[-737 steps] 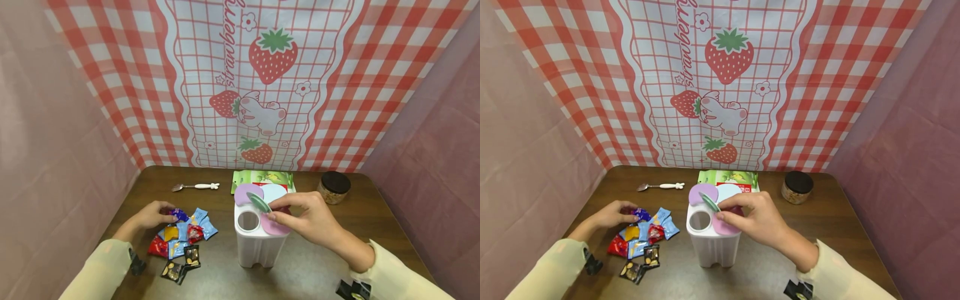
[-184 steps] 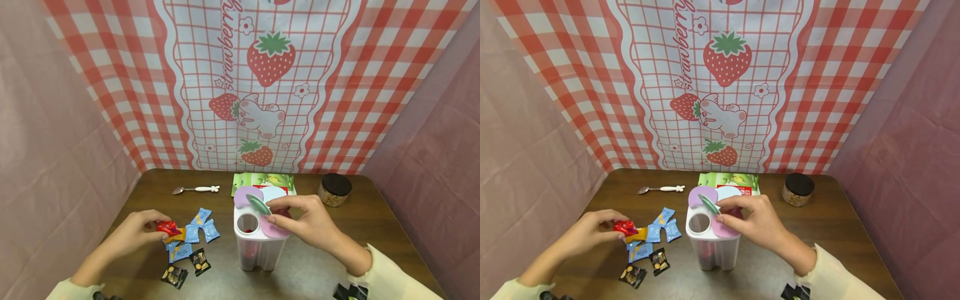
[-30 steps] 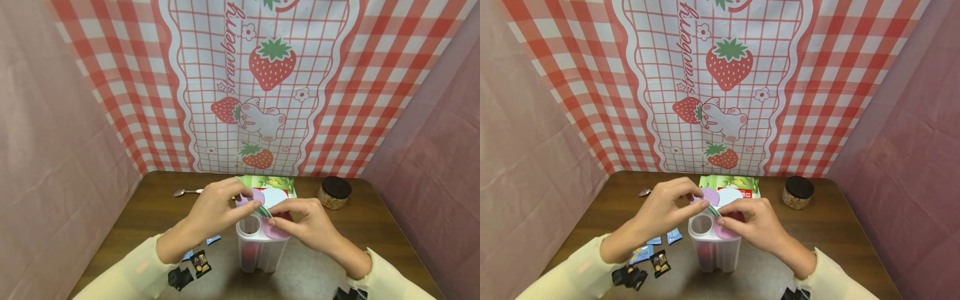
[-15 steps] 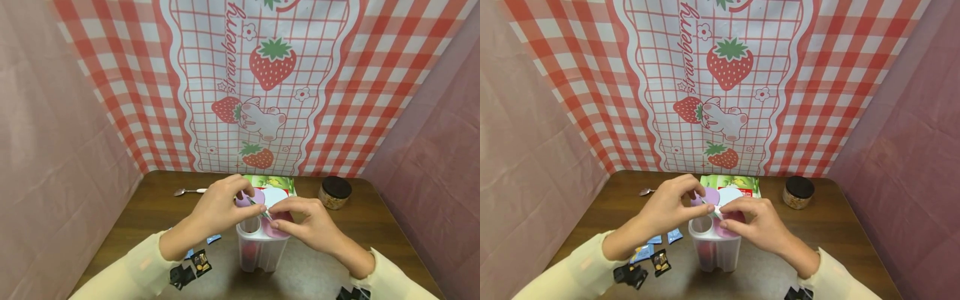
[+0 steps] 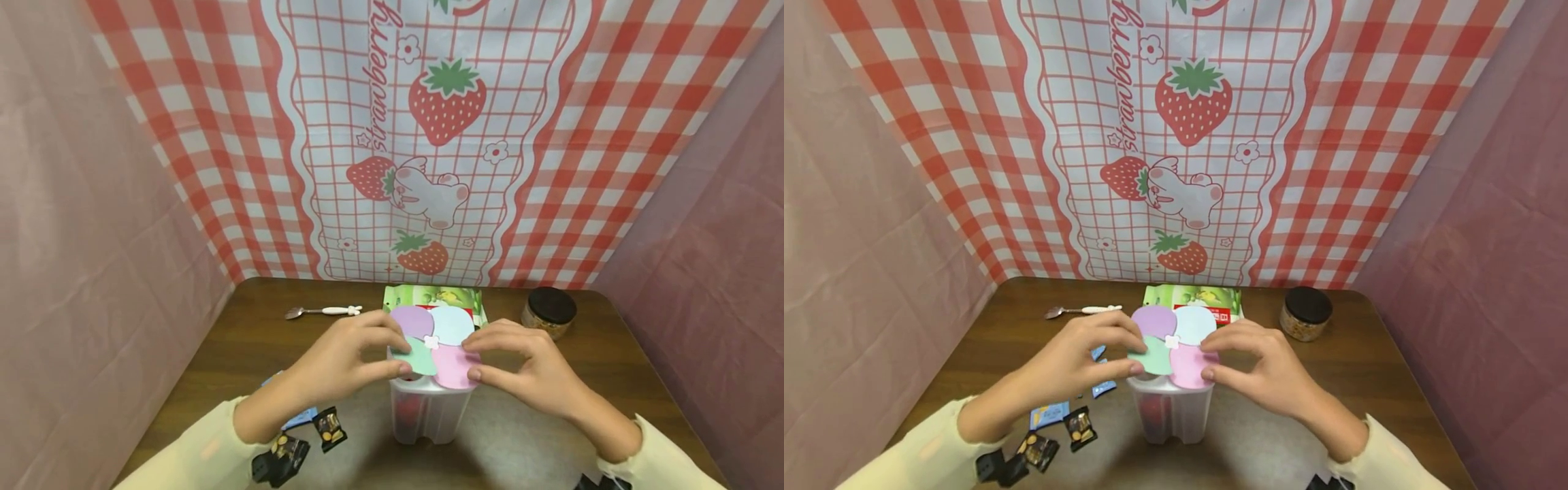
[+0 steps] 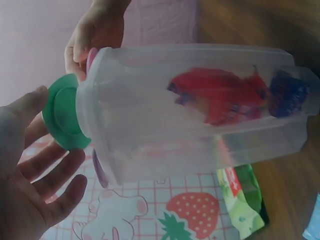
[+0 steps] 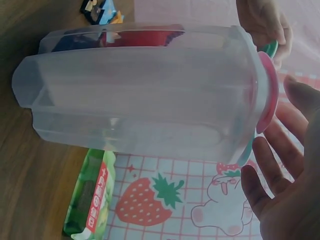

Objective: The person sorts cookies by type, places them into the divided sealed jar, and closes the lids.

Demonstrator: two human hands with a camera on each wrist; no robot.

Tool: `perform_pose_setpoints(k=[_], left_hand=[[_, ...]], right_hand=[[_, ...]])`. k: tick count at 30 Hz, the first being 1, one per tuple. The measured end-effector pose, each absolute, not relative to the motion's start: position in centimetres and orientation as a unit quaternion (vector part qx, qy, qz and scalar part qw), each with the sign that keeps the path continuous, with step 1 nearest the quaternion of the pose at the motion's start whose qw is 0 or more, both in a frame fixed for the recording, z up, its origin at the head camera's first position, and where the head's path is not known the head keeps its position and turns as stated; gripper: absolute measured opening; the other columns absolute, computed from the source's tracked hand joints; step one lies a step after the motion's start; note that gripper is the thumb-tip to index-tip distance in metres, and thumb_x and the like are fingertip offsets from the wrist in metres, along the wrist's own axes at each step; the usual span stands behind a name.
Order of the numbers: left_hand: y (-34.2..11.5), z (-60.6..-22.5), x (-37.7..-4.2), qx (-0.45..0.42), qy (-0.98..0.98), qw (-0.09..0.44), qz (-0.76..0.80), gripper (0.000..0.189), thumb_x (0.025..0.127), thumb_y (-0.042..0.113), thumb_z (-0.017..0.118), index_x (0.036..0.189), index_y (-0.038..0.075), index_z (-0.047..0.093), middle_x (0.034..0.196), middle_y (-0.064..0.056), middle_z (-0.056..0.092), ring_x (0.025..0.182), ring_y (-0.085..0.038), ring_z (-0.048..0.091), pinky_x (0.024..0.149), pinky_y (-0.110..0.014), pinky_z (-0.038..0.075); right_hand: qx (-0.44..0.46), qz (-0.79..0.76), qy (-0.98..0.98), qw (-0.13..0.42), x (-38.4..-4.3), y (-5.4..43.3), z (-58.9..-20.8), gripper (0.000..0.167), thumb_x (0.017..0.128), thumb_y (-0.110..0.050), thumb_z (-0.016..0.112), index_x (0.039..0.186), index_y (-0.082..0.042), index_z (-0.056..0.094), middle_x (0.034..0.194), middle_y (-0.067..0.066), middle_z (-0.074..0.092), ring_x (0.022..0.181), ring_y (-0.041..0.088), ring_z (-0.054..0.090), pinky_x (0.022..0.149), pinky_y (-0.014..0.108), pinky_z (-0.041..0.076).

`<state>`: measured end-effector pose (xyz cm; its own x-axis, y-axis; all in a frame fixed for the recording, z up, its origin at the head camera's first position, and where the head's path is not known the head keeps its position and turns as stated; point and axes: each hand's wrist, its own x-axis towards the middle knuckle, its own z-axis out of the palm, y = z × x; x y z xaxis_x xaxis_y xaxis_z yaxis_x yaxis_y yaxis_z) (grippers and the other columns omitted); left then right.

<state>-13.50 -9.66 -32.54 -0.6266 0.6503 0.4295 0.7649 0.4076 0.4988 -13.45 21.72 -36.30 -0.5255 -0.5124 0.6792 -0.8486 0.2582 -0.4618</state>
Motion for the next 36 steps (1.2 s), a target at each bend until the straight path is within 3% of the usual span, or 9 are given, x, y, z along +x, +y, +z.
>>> perform_pose_setpoints(k=[10, 16, 19, 23, 28, 32, 36], left_hand=[[-10.8, -34.1, -13.3, -0.466, -0.824, 0.106, -0.305, 0.02, 0.092, 0.034, 0.078, 0.105, 0.02, 0.078, 0.113, 0.009, 0.065, 0.103, -0.005, 0.062, 0.089, -0.024, 0.053], [-10.8, -35.1, -13.1, -0.403, -0.828, 0.08, -0.381, 0.027, 0.089, 0.033, 0.081, 0.113, 0.022, 0.075, 0.128, 0.004, 0.061, 0.121, -0.011, 0.058, 0.1, -0.037, 0.052], [-10.5, -36.0, -13.2, -0.338, -0.827, 0.052, -0.446, 0.05, 0.089, 0.036, 0.079, 0.135, 0.022, 0.064, 0.146, 0.003, 0.053, 0.135, -0.015, 0.049, 0.107, -0.047, 0.047], [-10.0, -37.3, -13.8, -0.286, -0.809, -0.012, -0.513, 0.084, 0.09, 0.041, 0.076, 0.16, 0.025, 0.032, 0.163, 0.002, 0.035, 0.146, -0.022, 0.04, 0.116, -0.055, 0.037], [-9.7, -38.7, -14.6, -0.296, -0.782, -0.059, -0.545, 0.095, 0.091, 0.041, 0.075, 0.165, 0.021, 0.019, 0.167, -0.003, 0.027, 0.147, -0.024, 0.037, 0.12, -0.058, 0.031], [-9.6, -39.1, -14.9, -0.31, -0.768, -0.062, -0.557, 0.095, 0.091, 0.04, 0.075, 0.165, 0.02, 0.019, 0.165, -0.002, 0.029, 0.145, -0.024, 0.039, 0.119, -0.058, 0.031], [-9.6, -39.2, -15.0, -0.303, -0.733, -0.104, -0.6, 0.094, 0.093, 0.043, 0.073, 0.165, 0.023, 0.015, 0.163, -0.007, 0.03, 0.144, -0.029, 0.041, 0.115, -0.051, 0.039]], right_hand=[[0.442, 0.429, -0.766, 0.185, -13.3, 21.9, -36.8, 0.044, 0.072, 0.003, 0.088, 0.111, -0.014, 0.078, 0.113, 0.005, 0.075, 0.106, 0.018, 0.068, 0.091, 0.017, 0.051], [0.407, 0.451, -0.775, 0.173, -13.0, 22.0, -37.1, 0.052, 0.073, 0.003, 0.088, 0.121, -0.01, 0.073, 0.124, 0.008, 0.07, 0.116, 0.015, 0.064, 0.093, 0.02, 0.05], [0.376, 0.488, -0.776, 0.136, -13.3, 22.0, -37.7, 0.07, 0.074, 0.005, 0.087, 0.138, -0.005, 0.061, 0.143, 0.013, 0.057, 0.129, 0.016, 0.055, 0.098, 0.024, 0.049], [0.353, 0.556, -0.751, 0.045, -14.0, 22.0, -38.9, 0.091, 0.079, 0.006, 0.082, 0.157, -0.003, 0.035, 0.161, 0.014, 0.037, 0.144, 0.016, 0.043, 0.109, 0.025, 0.045], [0.358, 0.611, -0.705, -0.027, -14.7, 22.0, -40.1, 0.094, 0.087, -0.006, 0.08, 0.162, -0.003, 0.022, 0.165, 0.02, 0.03, 0.148, 0.014, 0.04, 0.114, 0.025, 0.041], [0.358, 0.619, -0.698, -0.034, -14.9, 22.0, -40.4, 0.096, 0.086, -0.011, 0.082, 0.161, -0.002, 0.023, 0.162, 0.022, 0.034, 0.147, 0.013, 0.041, 0.114, 0.025, 0.041], [0.344, 0.612, -0.711, -0.03, -14.9, 21.9, -40.3, 0.096, 0.082, -0.003, 0.081, 0.16, 0.001, 0.024, 0.159, 0.021, 0.038, 0.145, 0.012, 0.044, 0.112, 0.026, 0.044]])
